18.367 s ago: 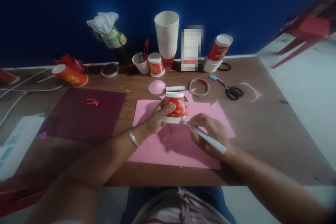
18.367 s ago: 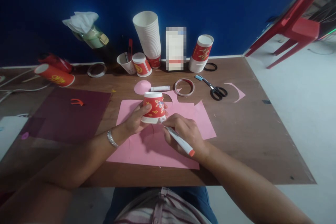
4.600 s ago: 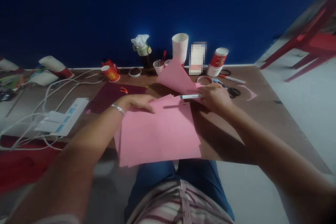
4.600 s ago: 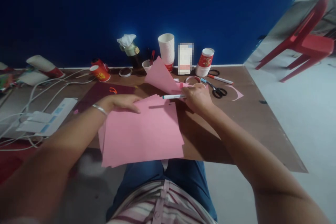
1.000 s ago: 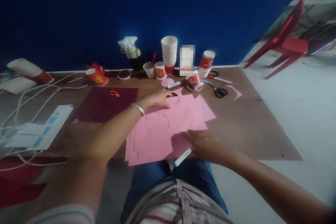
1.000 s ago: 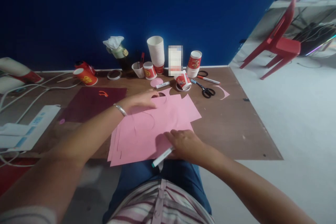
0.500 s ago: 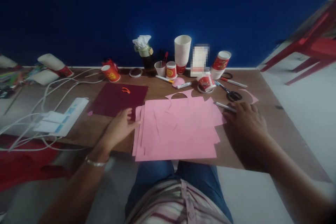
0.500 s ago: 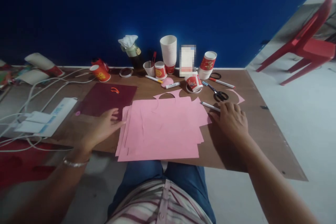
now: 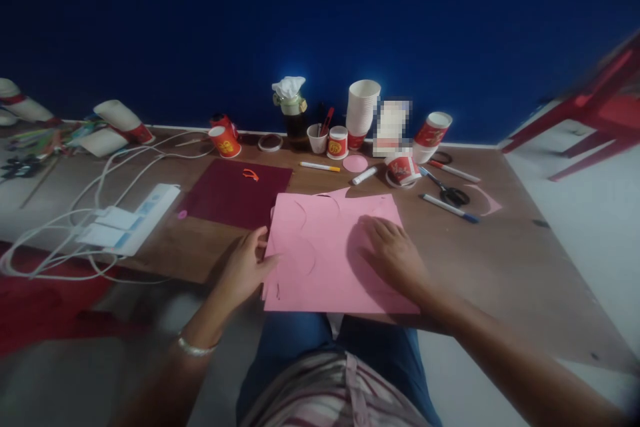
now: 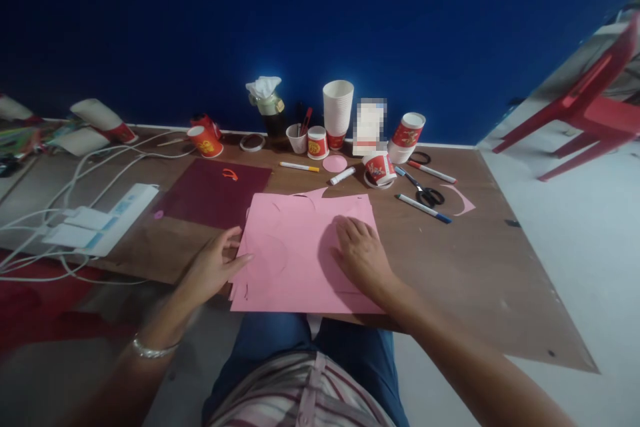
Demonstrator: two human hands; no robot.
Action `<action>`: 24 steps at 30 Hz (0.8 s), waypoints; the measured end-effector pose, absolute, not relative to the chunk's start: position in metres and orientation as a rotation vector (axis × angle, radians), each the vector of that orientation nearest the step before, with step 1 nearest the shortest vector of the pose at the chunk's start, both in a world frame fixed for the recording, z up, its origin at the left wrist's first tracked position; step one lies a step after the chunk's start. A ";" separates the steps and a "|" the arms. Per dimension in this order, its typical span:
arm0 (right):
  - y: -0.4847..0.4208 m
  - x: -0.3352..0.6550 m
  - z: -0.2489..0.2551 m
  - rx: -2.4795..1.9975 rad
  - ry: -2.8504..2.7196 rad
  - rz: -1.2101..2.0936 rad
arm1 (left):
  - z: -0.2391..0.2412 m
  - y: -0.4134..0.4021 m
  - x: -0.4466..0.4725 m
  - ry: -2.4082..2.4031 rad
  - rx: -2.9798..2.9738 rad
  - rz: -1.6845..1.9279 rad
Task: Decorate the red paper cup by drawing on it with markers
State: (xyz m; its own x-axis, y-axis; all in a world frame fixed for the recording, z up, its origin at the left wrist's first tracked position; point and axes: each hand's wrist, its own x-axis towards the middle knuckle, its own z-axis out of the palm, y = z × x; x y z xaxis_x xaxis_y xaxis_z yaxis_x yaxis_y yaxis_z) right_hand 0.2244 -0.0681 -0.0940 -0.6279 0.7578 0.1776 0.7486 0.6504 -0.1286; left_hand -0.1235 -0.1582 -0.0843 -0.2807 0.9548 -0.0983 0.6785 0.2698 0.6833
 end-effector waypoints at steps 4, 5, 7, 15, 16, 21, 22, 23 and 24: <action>-0.001 0.171 -0.048 -1.432 -2.742 -0.007 | -0.090 -0.161 -0.124 2.099 1.525 0.711; 0.018 0.156 -0.041 -1.442 -2.742 -0.030 | -0.091 -0.161 -0.122 2.100 1.534 0.716; 0.051 0.126 -0.034 -1.435 -2.757 -0.081 | -0.095 -0.160 -0.117 2.083 1.537 0.730; 0.099 0.083 -0.018 -1.202 -2.822 -0.341 | -0.102 -0.150 -0.100 1.983 1.555 0.810; 0.105 0.085 -0.008 -1.181 -2.811 -0.379 | -0.102 -0.149 -0.099 1.973 1.563 0.817; 0.156 0.089 0.036 -1.052 -2.807 -0.534 | -0.102 -0.148 -0.101 1.971 1.581 0.826; 0.166 0.086 0.038 -1.024 -2.838 -0.540 | -0.103 -0.148 -0.102 1.972 1.588 0.829; 0.175 0.083 0.039 -0.994 -2.872 -0.543 | -0.103 -0.148 -0.102 1.970 1.593 0.834; 0.183 0.078 0.038 -0.956 -2.911 -0.541 | -0.104 -0.148 -0.102 1.966 1.596 0.839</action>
State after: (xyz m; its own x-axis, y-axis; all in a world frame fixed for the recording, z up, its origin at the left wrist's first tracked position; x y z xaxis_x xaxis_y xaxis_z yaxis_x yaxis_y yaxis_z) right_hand 0.0782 0.1829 0.0378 -0.8107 0.5697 0.1349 0.5801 0.7506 0.3163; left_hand -0.1020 -0.1476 -0.1038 -0.2134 0.9768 0.0189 0.6895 0.1369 0.7112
